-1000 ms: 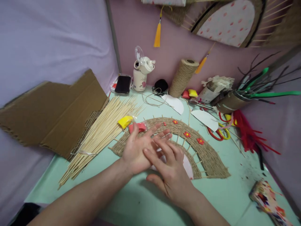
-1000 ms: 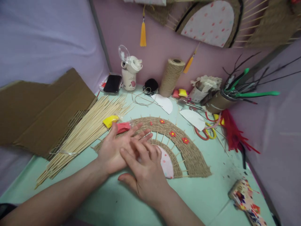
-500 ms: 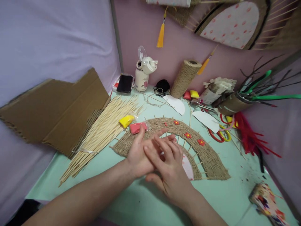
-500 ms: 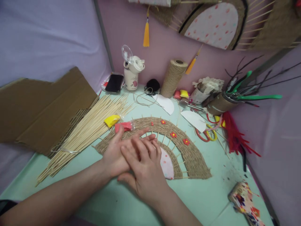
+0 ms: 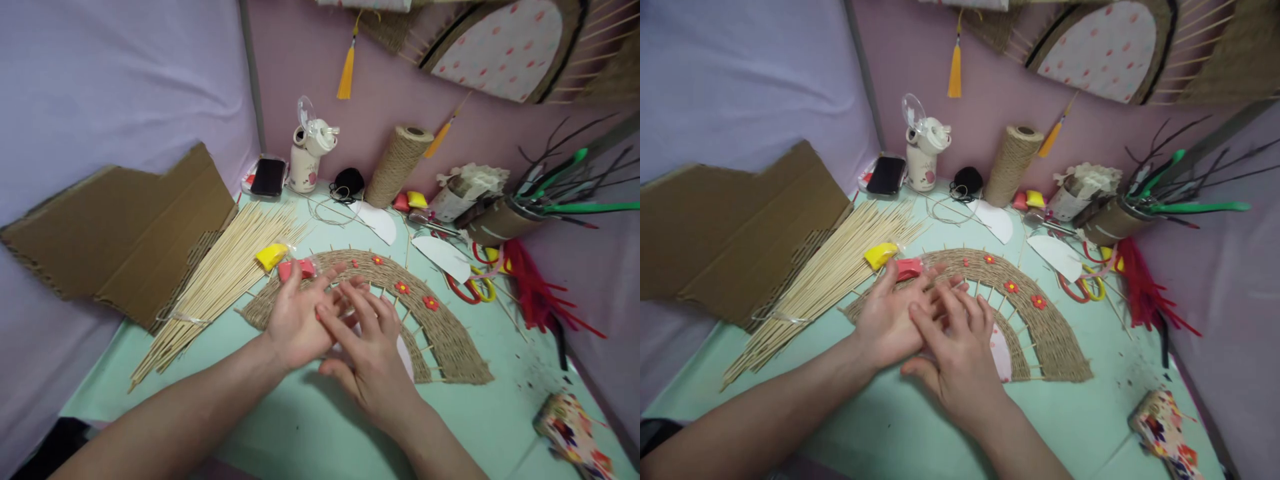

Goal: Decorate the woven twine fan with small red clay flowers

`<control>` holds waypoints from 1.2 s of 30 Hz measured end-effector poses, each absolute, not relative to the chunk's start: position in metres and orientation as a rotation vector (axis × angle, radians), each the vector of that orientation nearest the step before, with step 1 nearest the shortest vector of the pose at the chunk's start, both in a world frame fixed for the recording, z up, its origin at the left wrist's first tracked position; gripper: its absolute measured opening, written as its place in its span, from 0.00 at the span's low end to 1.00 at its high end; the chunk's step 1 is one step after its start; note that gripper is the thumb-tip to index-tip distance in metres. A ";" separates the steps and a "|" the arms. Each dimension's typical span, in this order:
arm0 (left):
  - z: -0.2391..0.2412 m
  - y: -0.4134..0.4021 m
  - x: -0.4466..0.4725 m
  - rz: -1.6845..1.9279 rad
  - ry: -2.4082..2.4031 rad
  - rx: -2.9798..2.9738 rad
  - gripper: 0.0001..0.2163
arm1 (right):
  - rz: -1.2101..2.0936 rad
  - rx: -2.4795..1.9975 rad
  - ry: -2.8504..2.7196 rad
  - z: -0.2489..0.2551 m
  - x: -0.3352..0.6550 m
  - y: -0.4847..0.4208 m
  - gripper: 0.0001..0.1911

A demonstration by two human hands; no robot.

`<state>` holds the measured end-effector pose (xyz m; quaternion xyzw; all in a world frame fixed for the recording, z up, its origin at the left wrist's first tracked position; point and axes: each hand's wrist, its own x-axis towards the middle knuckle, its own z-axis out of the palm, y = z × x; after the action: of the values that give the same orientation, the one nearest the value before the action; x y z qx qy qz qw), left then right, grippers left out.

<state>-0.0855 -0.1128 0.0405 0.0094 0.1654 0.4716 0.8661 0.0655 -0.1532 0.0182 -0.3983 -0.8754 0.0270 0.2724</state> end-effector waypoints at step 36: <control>0.031 -0.126 -0.070 0.750 0.609 0.175 0.07 | 0.165 -1.362 -2.175 0.016 0.098 -0.024 0.09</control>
<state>-0.0695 -0.1257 0.0310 0.0838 0.2923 0.3602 0.8819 0.0976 -0.0236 0.0157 -0.5084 -0.8116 0.0617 0.2810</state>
